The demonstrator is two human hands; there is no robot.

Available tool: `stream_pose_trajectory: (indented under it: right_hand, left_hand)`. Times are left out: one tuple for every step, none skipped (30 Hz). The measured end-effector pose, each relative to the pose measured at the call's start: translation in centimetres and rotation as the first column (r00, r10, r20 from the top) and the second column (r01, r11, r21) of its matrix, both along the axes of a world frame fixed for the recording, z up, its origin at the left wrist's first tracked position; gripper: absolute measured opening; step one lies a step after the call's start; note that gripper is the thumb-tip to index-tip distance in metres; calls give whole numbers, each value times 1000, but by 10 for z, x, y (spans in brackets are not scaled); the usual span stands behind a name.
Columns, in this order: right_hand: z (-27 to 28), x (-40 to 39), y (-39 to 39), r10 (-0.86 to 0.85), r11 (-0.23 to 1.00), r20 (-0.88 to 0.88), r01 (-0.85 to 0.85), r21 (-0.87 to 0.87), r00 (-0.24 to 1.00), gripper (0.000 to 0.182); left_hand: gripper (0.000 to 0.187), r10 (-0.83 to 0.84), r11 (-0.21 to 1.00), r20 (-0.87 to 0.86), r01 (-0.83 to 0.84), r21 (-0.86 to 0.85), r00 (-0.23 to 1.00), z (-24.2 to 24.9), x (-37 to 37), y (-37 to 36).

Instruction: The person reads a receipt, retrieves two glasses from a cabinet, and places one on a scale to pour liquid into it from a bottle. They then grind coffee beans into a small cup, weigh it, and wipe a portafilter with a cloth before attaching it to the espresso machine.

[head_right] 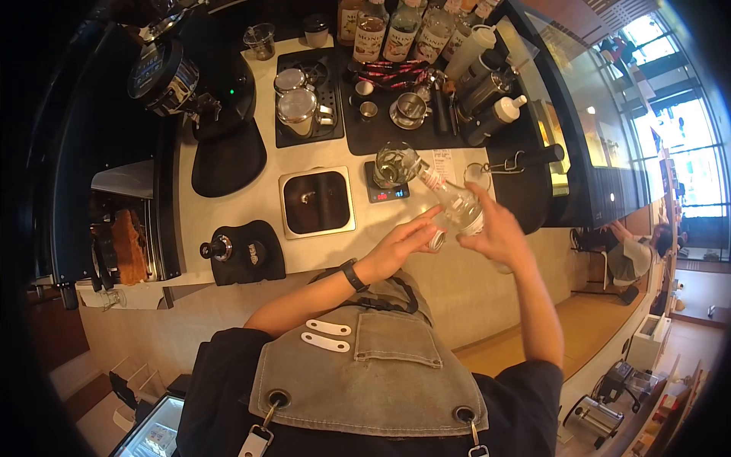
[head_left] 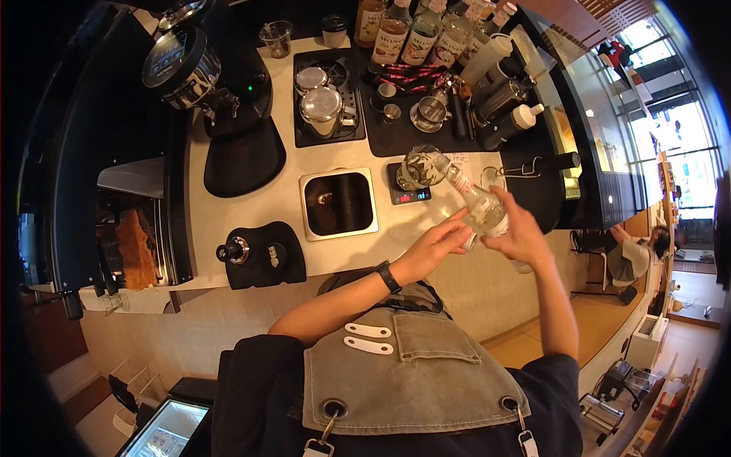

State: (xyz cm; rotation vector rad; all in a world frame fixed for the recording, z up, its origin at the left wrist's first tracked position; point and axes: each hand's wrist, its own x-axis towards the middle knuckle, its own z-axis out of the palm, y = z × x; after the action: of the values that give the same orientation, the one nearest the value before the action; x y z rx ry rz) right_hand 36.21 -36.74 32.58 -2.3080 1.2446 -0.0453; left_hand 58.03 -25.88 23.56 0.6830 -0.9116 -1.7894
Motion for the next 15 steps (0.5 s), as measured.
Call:
stream_pose_trajectory:
  right_hand:
    - [-12, 1, 3, -27, 999, 53, 25, 41, 998, 100]
    - [-22, 2, 7, -76, 993, 108, 66, 94, 991, 100]
    - [-31, 4, 11, -129, 983, 161, 105, 151, 979, 101]
    - [-40, 6, 14, -185, 968, 210, 140, 210, 960, 102]
    - [-51, 7, 16, -203, 965, 260, 147, 217, 944, 102]
    - [-61, 7, 18, -222, 962, 309, 156, 226, 925, 102]
    - [-66, 9, 19, -242, 958, 360, 165, 233, 901, 103]
    - [-69, 11, 19, -221, 970, 416, 154, 188, 882, 104]
    - [-71, 14, 20, -197, 979, 469, 146, 144, 861, 104]
    - [-71, 16, 20, -170, 985, 519, 139, 98, 837, 105]
    - [-70, 17, 18, -138, 990, 565, 127, 59, 814, 106]
    - [-69, 18, 18, -105, 993, 607, 116, 22, 788, 106]
    - [-67, 19, 17, -70, 994, 646, 104, -16, 760, 106]
    - [-66, 20, 18, -65, 997, 659, 80, 6, 750, 106]
    - [-64, 19, 20, -57, 998, 671, 54, 26, 739, 107]
  left_hand:
    - [61, 14, 1000, -1, -14, 22, 1000, -5, 0, 2]
    - [61, 27, 999, -2, -26, 44, 1000, -10, 0, 4]
    - [60, 36, 997, -2, -36, 68, 999, -12, 1, 5]
    - [57, 48, 997, 25, -49, 58, 999, -8, 4, 6]
    - [55, 57, 997, 52, -60, 50, 997, -5, 9, 8]
    - [53, 64, 997, 79, -68, 43, 995, 1, 14, 10]
    - [50, 44, 999, 192, -43, -6, 980, 11, 26, 11]
    - [47, 28, 998, 304, -12, -54, 952, 23, 42, 11]
    - [45, 18, 995, 412, 24, -97, 911, 35, 55, 11]
    - [41, 113, 989, 387, -66, -134, 915, 45, 65, 12]
    - [39, 209, 973, 358, -156, -169, 910, 57, 74, 11]
    - [36, 313, 945, 434, -233, -229, 845, 80, 82, 9]
    - [34, 415, 907, 498, -301, -295, 761, 99, 90, 2]
    - [33, 474, 878, 522, -338, -338, 709, 104, 95, -6]
    - [32, 532, 845, 541, -372, -384, 651, 109, 97, -15]
